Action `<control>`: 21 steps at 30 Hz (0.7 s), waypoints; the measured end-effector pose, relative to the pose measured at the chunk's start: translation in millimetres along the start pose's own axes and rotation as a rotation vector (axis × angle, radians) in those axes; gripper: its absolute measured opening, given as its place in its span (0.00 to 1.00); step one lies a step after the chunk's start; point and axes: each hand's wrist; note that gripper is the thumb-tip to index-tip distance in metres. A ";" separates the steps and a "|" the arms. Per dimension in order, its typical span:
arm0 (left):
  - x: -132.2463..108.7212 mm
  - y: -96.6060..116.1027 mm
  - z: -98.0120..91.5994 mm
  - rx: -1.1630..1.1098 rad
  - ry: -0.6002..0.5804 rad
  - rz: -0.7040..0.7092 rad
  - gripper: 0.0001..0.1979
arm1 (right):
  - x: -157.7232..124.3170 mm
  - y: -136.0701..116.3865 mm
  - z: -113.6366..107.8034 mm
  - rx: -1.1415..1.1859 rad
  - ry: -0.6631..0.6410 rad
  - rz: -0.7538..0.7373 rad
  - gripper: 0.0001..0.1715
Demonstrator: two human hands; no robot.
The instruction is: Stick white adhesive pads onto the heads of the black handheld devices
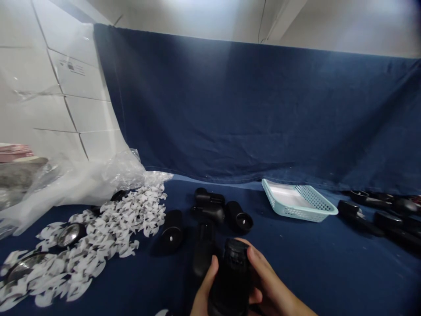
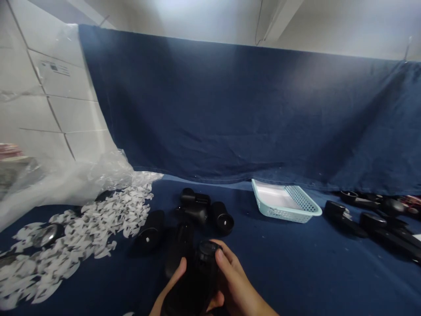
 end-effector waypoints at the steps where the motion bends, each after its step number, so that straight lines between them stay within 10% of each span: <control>1: -0.5 1.2 -0.6 0.034 0.010 0.003 0.49 | 0.0 2.2 -3.5 0.043 -0.015 -0.009 0.32; 11: -5.2 0.9 13.5 0.288 0.067 0.144 0.19 | -5.7 -16.1 -9.4 0.004 -0.290 -0.052 0.37; 21: -4.6 12.2 7.1 0.338 0.154 0.192 0.12 | -3.2 -9.7 -0.7 -0.028 -0.129 -0.108 0.30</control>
Point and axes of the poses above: each hand's wrist, its own x-axis towards the middle knuckle, its own z-axis out of the palm, y = z × x, and after that the axes turned 11 degrees about -y, right-handed
